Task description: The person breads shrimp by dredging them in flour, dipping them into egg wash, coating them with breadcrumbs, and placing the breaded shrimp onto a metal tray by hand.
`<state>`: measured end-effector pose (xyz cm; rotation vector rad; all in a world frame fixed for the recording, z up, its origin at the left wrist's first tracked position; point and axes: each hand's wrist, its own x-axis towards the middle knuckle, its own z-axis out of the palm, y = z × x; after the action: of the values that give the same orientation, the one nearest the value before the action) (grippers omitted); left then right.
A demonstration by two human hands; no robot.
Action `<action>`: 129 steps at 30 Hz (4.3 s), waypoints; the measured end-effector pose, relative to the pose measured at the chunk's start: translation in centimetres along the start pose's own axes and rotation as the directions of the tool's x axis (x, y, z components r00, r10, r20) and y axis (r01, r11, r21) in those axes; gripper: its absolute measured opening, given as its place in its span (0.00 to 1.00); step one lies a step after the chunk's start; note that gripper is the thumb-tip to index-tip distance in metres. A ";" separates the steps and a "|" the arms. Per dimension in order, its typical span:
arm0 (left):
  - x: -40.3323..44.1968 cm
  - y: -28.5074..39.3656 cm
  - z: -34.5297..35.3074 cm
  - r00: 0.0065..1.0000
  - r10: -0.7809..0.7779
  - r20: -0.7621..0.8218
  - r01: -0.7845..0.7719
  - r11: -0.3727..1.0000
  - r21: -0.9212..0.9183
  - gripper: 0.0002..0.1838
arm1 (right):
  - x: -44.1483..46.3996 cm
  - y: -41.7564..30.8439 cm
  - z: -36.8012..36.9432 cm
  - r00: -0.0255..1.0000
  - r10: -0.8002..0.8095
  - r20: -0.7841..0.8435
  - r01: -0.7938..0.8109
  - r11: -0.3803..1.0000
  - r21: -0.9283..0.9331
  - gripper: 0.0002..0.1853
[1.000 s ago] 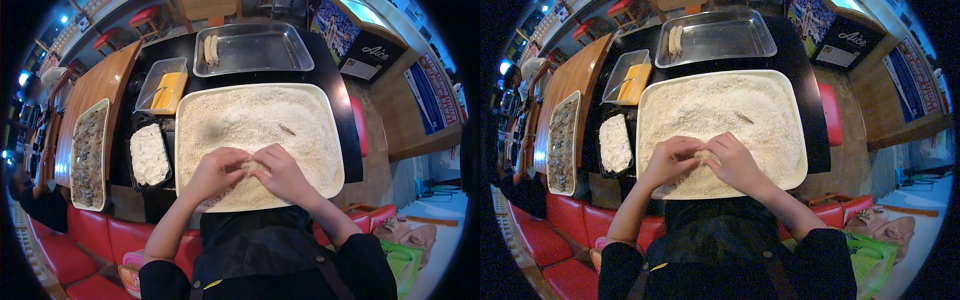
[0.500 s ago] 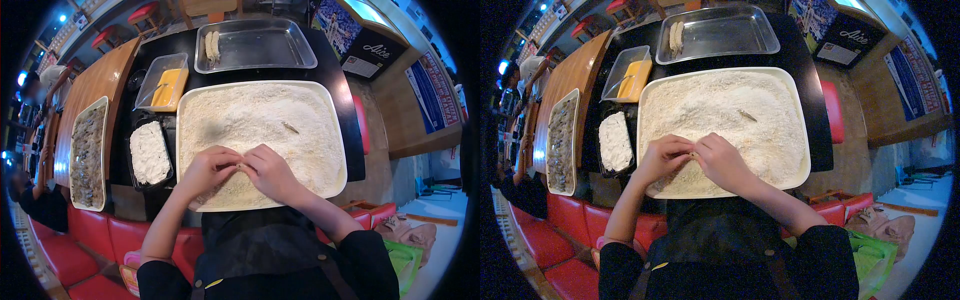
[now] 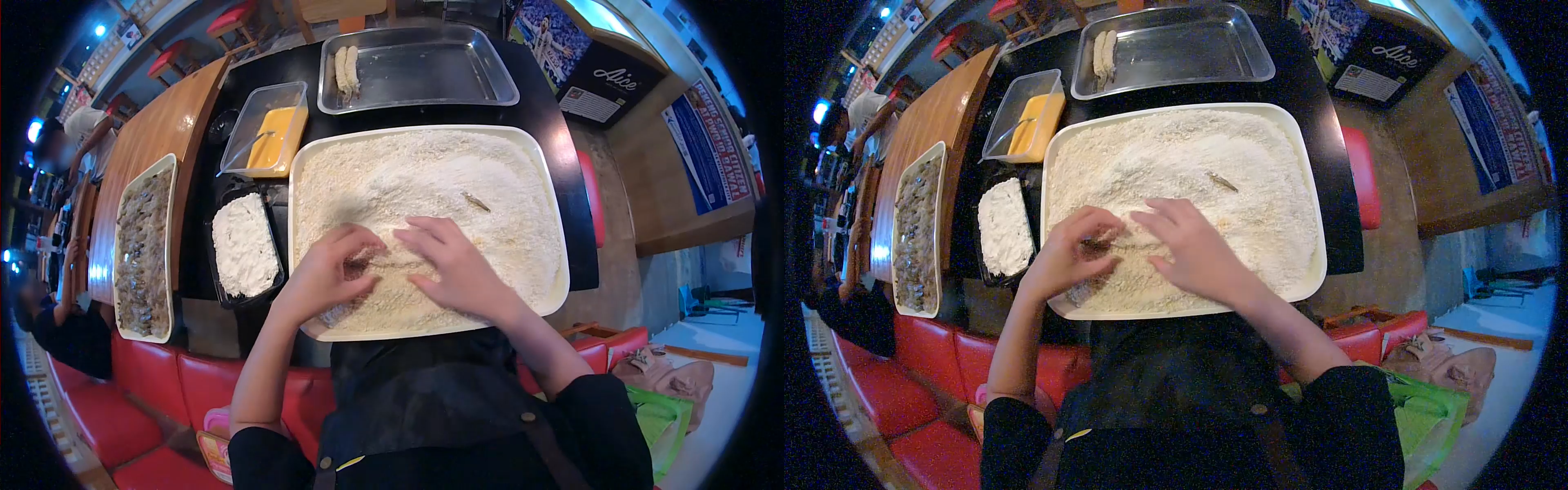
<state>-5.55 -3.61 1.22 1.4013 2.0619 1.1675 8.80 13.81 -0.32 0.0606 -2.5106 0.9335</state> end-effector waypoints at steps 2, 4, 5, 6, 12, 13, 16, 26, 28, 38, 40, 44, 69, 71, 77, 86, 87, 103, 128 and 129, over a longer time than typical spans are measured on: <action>0.0 0.3 0.6 1.000 -0.015 0.009 0.015 1.000 -0.013 0.16 | -0.7 1.0 -1.4 0.986 0.068 0.153 -0.078 0.995 0.058 0.24; 0.6 0.2 1.1 0.999 -0.010 0.048 0.008 0.999 0.036 0.18 | -0.9 1.5 -1.3 0.980 0.073 0.185 -0.078 0.997 0.017 0.23; 1.1 0.3 1.0 0.989 -0.070 0.128 0.065 0.997 0.041 0.18 | -0.9 1.6 -1.4 0.977 0.075 0.198 -0.075 0.997 -0.005 0.23; 1.6 1.0 0.6 0.970 -0.132 0.206 0.124 0.991 0.051 0.18 | -0.9 1.4 -1.6 0.968 0.127 0.215 -0.136 0.990 0.027 0.22; 1.4 -1.2 -0.4 0.968 -0.171 0.183 0.154 0.982 0.107 0.17 | -1.4 2.2 -2.3 0.966 0.194 0.172 -0.212 0.972 0.098 0.17; 1.2 -1.9 -0.5 0.970 -0.152 0.191 0.133 0.985 0.109 0.17 | -1.7 2.3 -2.4 0.953 0.225 0.201 -0.251 0.962 0.111 0.18; 1.0 -2.0 -0.4 0.977 -0.132 0.167 0.114 0.987 0.113 0.19 | -1.9 2.4 -2.3 0.963 0.203 0.178 -0.221 0.972 0.086 0.18; 1.3 -2.3 3.5 0.978 0.208 -0.008 -0.206 0.974 0.097 0.15 | -1.4 2.2 -0.2 1.000 0.005 0.011 -0.006 0.999 0.031 0.11; 1.2 -2.5 3.7 0.974 0.228 -0.012 -0.226 0.969 0.098 0.14 | -1.5 2.4 0.2 1.000 0.003 0.011 -0.004 0.999 0.034 0.11; 1.3 -1.5 1.0 0.999 -0.037 0.029 0.038 0.999 -0.034 0.13 | 0.4 1.1 0.1 0.997 0.060 0.044 -0.064 0.994 0.090 0.11; 1.1 -2.5 0.8 0.998 0.045 0.035 -0.048 0.995 0.086 0.12 | 0.4 1.4 0.5 0.990 0.052 0.132 -0.059 0.997 0.054 0.11; 0.7 -3.5 0.9 0.992 0.123 0.027 -0.125 0.982 0.139 0.11 | 0.2 2.2 1.3 0.988 0.021 0.156 -0.026 0.999 0.025 0.12; 3.6 0.4 2.9 0.961 -0.128 0.246 0.157 0.982 -0.101 0.13 | -1.5 1.8 -2.2 0.943 0.304 0.136 -0.327 0.923 0.206 0.15; 3.7 0.4 2.6 0.972 -0.042 0.231 0.037 0.999 0.026 0.13 | -1.7 2.9 -1.5 0.986 0.152 0.069 -0.157 0.985 0.076 0.19; 3.2 0.8 2.2 0.978 -0.111 0.179 0.115 0.993 -0.011 0.14 | -1.2 2.1 -0.7 0.978 0.203 0.051 -0.209 0.957 0.199 0.13; 2.3 -1.0 4.1 0.985 -0.165 0.043 0.169 0.980 -0.105 0.10 | -1.5 2.6 -0.1 0.957 0.285 0.052 -0.290 0.937 0.196 0.07; 2.3 -0.9 4.2 0.983 -0.176 0.046 0.180 0.979 -0.093 0.11 | -1.5 2.6 -0.2 0.960 0.275 0.055 -0.280 0.942 0.183 0.08; 2.3 -1.0 2.4 0.996 0.070 0.045 -0.076 0.989 0.123 0.12 | -0.6 2.8 -0.1 0.997 0.072 0.036 -0.077 0.984 0.159 0.11; 1.7 -0.9 0.0 0.997 -0.046 0.068 0.039 0.994 0.097 0.11 | 0.5 1.8 0.9 0.997 0.062 -0.051 -0.057 0.993 0.106 0.09; 1.9 -0.3 0.4 1.000 -0.018 0.023 0.016 0.998 0.068 0.11 | 0.1 2.1 0.2 0.995 0.101 -0.023 -0.099 0.990 0.098 0.10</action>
<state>-6.23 -1.73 1.01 1.4189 2.1107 1.0786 8.19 15.29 -1.65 -0.0483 -2.4612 1.0880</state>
